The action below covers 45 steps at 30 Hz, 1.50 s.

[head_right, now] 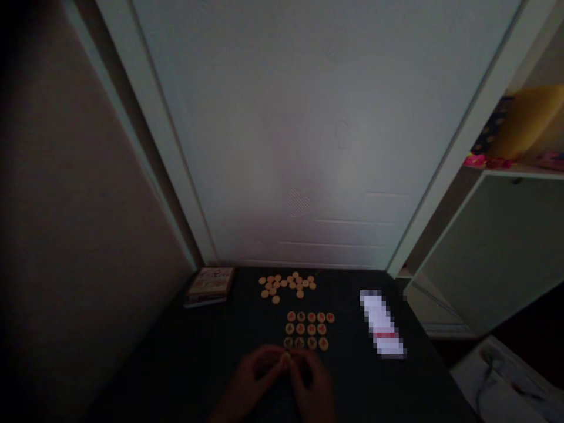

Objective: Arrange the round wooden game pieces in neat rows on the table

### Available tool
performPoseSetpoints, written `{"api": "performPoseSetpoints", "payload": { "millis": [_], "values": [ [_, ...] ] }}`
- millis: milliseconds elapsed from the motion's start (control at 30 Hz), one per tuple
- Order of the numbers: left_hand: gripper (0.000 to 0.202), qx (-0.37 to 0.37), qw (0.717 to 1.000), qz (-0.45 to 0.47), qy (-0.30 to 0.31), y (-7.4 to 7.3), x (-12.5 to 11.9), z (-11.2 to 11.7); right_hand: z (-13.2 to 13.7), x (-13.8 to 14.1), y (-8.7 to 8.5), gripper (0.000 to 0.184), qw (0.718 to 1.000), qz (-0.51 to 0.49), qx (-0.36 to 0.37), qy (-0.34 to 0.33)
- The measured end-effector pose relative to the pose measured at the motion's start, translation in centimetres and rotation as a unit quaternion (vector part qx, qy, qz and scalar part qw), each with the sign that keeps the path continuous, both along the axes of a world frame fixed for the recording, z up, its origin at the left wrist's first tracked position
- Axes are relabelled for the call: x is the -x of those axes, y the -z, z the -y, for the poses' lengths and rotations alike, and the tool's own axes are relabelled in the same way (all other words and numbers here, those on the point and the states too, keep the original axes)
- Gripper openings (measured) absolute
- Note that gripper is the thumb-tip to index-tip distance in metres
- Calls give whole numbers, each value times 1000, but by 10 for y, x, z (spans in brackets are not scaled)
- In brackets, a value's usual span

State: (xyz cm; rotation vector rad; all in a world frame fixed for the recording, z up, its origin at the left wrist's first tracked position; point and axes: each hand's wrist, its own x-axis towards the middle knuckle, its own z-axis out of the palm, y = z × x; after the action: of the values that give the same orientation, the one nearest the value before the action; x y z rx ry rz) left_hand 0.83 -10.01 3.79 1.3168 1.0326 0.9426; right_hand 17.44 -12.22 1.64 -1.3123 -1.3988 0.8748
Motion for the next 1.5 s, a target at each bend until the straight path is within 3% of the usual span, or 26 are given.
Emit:
{"api": "performPoseSetpoints", "payload": {
  "millis": [167, 400, 633, 800, 1100, 1200, 1500],
  "values": [
    [32, -15, 999, -31, -9, -1, -3, 3, -1, -1, 6, 30, 1000, -7, 6, 27],
    [29, -11, 999, -29, 29, -1, -3, 4, -3, -3, 7, 31, 1000, -2, 8, 23],
    [31, -2, 999, -8, -31, 9, -1, 0, -2, 1, -1, 30, 1000, -6, 17, -14],
    [29, 0, 1000, 0, -12, 6, 1, 0, -1, -1, -2, 31, 998, -9, 40, -40],
    [26, -19, 1000, -12, 13, -3, -3, 5, -2, -2, 4, 33, 999, -33, 32, 21],
    [28, -13, 999, -8, 32, -4, -3, 5, -2, -2, 4, 34, 999, -38, 36, 13],
    [29, -22, 998, -53, 37, 7, 1, 4, -4, -6, 6, 35, 998, -18, 63, -5]
  ]
}}
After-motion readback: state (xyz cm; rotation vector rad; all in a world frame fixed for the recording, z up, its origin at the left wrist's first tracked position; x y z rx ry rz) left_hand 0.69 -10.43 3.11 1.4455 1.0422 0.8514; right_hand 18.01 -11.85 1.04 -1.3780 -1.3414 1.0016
